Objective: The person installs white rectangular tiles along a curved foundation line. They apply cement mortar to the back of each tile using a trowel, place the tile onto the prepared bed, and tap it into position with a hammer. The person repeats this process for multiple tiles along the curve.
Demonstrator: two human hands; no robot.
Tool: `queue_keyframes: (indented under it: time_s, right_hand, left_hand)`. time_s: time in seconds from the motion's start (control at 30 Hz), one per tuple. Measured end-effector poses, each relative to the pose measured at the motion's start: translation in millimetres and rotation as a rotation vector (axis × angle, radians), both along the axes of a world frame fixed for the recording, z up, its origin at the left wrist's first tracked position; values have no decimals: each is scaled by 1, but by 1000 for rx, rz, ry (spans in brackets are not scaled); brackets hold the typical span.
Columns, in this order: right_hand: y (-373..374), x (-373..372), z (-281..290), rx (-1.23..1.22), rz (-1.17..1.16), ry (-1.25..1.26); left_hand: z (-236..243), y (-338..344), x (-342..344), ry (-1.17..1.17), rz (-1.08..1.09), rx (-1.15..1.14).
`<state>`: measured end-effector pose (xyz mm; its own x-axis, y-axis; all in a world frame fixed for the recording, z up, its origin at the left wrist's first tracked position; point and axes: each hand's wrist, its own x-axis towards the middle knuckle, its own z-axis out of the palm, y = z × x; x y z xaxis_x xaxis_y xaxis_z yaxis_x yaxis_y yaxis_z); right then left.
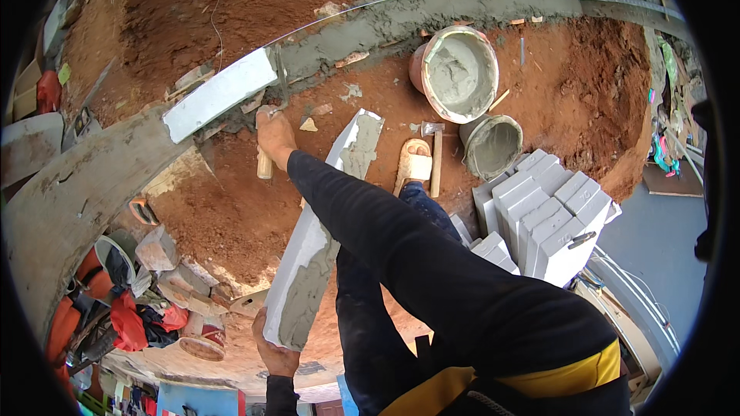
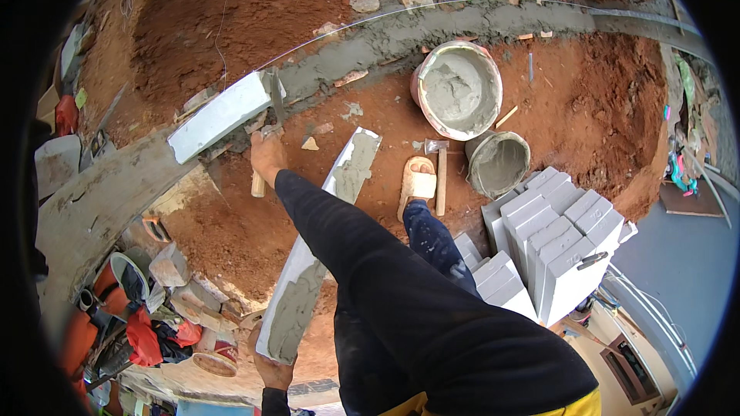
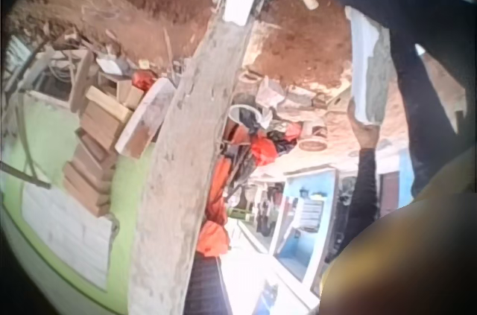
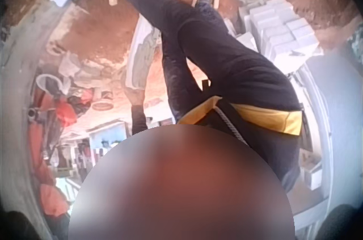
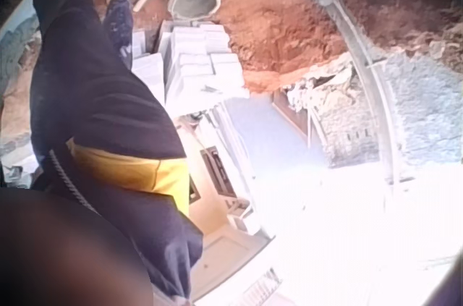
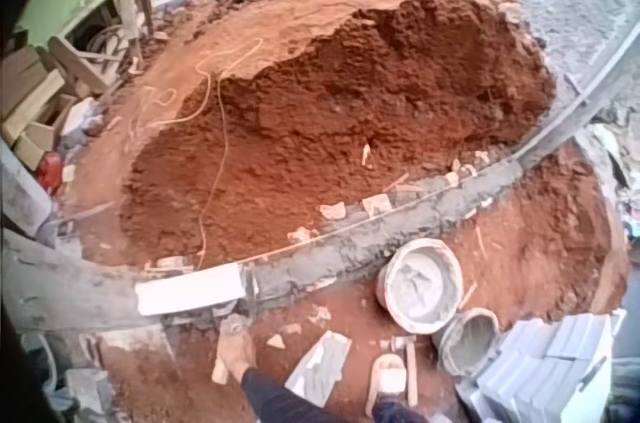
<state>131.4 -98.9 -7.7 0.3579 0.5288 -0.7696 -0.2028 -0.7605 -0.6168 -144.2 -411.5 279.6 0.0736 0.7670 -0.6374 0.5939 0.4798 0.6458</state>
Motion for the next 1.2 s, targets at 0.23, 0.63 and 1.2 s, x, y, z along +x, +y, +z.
queue_keyframes:
  time_s: [0.23,0.63,1.2]
  right_hand:
    - [-73,22,85,-83,-123,372]
    - [-42,73,101,21,69,296]
    - [-24,21,21,-79,188,17]
  left_hand:
    - [7,12,13,14,-74,40]
    - [7,7,9,10,-53,34]
    - [19,25,30,111,-145,127]
